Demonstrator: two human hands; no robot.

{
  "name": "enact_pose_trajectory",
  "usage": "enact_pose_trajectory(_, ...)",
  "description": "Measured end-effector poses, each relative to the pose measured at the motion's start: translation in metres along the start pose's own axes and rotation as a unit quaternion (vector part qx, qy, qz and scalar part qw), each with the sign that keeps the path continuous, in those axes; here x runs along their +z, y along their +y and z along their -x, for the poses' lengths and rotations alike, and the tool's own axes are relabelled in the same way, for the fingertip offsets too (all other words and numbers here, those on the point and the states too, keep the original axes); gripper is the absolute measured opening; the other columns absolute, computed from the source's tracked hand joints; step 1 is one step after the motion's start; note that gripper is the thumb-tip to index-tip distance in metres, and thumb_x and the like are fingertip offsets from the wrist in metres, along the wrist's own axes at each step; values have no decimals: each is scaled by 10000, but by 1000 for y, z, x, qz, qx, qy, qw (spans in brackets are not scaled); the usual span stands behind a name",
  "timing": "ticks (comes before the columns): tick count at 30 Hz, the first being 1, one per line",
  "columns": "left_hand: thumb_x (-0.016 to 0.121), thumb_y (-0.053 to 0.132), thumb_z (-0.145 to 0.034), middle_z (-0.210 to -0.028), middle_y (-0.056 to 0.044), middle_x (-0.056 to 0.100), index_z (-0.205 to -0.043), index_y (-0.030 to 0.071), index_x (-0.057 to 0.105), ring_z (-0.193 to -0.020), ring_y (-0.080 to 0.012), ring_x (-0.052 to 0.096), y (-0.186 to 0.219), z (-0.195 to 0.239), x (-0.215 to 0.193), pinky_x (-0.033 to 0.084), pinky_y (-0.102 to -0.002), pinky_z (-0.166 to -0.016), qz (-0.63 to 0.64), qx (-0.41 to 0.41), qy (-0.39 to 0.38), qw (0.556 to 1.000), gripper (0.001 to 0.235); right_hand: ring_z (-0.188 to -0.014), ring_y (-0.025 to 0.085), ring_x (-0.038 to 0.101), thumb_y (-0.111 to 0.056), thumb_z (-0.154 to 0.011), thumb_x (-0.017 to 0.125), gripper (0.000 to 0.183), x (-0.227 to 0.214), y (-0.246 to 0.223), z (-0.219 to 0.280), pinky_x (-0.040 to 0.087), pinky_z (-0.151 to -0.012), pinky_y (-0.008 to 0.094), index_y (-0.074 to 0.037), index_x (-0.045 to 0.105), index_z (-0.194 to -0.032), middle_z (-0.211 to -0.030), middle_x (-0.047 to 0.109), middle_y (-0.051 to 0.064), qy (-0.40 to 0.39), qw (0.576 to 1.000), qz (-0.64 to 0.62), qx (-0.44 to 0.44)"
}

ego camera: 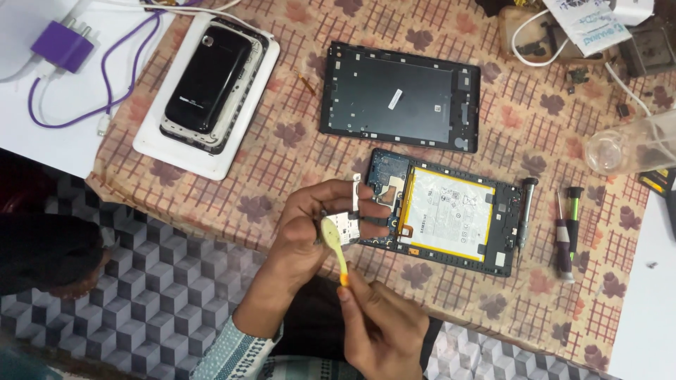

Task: The person cleans a small electronic component by spraying it with liquid from a bottle and scrubbing it with a toothbrush. They then use a screwdriver to adjust or remove a part from the disassembled tablet chassis.

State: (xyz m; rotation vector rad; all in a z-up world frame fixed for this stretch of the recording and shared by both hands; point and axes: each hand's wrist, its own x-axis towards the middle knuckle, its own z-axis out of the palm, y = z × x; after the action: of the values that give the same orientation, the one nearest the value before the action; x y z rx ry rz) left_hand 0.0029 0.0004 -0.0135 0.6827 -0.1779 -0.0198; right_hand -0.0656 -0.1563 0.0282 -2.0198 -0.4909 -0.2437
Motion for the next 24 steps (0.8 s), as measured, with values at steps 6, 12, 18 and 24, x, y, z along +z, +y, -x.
enact_pose_trajectory(6, 676, 789, -699, -1174, -321, 682, -1302, -128, 533, -1010, -372, 735, 10, 0, 2, 611, -510, -909, 23, -3, 64, 998, 1106, -643, 191, 769, 40, -779, 774, 295, -1, -12, -5, 593, -664, 266, 63, 756, -1072, -754, 750, 152, -22, 999, 45, -21)
enact_pose_trajectory(12, 709, 727, -780, -1196, -295, 695, -1350, -124, 537, -1022, -359, 744, 9, -3, 4, 628, -507, -954, 3, 38, 13, 999, 1039, -801, 264, 782, 29, -751, 736, 316, -6, -12, -4, 579, -782, 331, 25, 718, -1067, -851, 745, 181, 28, 993, 75, -87)
enact_pose_trajectory(18, 758, 675, -786, -1202, -260, 706, -1348, -108, 548, -1083, -377, 742, 7, -3, 7, 637, -518, -987, -17, 7, -60, 998, 987, -514, 152, 699, 62, -821, 760, 272, -12, 5, -10, 484, -512, 214, 53, 771, -1093, -680, 737, 121, 38, 997, 59, 22)
enact_pose_trajectory(24, 771, 665, -775, -1199, -266, 713, -1348, -121, 567, -1101, -380, 738, 16, -5, 10, 631, -511, -1000, -11, 7, -33, 999, 994, -683, 201, 763, 22, -845, 716, 249, -1, -11, -12, 569, -679, 303, 43, 712, -1093, -802, 726, 168, 44, 997, 28, -52)
